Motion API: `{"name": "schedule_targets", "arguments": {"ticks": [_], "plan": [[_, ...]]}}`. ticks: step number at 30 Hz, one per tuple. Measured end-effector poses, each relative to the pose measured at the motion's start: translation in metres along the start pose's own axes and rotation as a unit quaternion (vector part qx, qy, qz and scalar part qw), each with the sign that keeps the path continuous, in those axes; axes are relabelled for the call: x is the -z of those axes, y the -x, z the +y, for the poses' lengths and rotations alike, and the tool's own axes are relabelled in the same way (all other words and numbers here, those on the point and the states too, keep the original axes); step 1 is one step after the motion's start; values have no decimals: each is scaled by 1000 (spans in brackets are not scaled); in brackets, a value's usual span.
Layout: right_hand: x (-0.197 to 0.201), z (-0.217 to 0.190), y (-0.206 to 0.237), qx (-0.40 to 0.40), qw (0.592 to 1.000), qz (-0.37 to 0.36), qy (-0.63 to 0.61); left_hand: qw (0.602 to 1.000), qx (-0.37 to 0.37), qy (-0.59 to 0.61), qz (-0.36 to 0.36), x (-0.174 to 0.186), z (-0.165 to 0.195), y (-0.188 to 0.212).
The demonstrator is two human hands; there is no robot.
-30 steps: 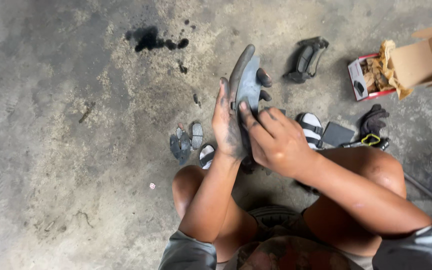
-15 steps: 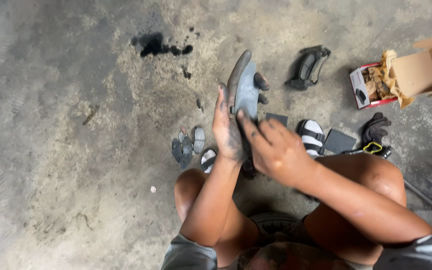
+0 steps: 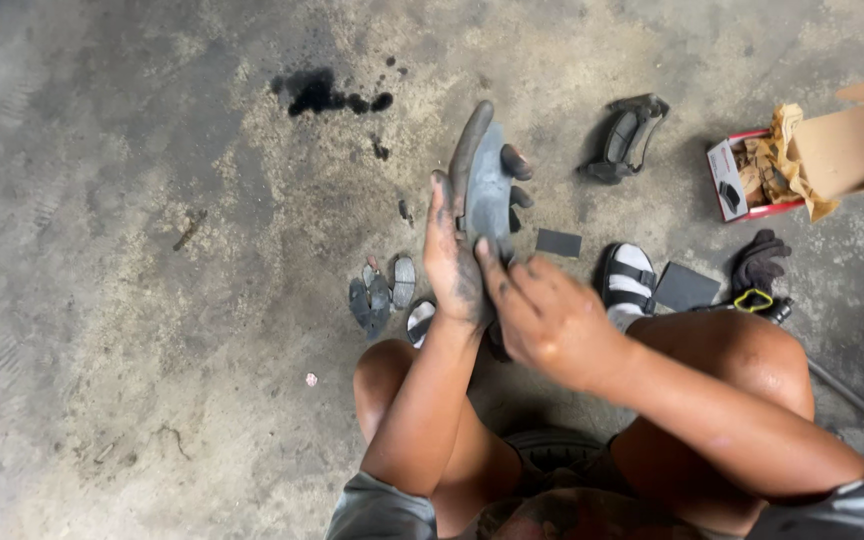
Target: The person sits on the shop floor and applies a dark grease-like compound by hand onto the metal backing plates of brake pads, rubbing it over the surface and edges of each pad. They then wipe the pads with a white cloth and continue coating the remaining pads one at a time.
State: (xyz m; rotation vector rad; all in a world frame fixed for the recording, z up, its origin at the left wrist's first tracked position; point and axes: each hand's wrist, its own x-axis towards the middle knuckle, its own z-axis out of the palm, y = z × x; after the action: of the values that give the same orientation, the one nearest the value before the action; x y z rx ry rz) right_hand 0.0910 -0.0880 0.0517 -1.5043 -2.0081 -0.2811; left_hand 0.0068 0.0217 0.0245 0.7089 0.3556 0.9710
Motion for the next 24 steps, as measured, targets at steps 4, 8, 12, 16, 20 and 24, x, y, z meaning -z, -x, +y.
{"name": "schedule_targets", "arguments": {"ticks": [4, 8, 12, 16, 20, 24], "plan": [[1, 0, -1, -19, 999, -16, 29, 996, 26, 56, -62, -2, 0, 3], [1, -1, -2, 15, 998, 7, 55, 998, 5, 14, -61, -5, 6, 1], [1, -2, -3, 8, 999, -20, 34, 1000, 17, 8, -9, -6, 13, 2], [0, -3, -4, 29, 999, 9, 41, 996, -4, 37, -78, -8, 18, 2], [-1, -4, -4, 15, 999, -5, 48, 995, 12, 64, -77, -11, 21, 1], [-1, -4, -6, 30, 999, 2, 38, 996, -3, 41, -75, -8, 21, 1]]}}
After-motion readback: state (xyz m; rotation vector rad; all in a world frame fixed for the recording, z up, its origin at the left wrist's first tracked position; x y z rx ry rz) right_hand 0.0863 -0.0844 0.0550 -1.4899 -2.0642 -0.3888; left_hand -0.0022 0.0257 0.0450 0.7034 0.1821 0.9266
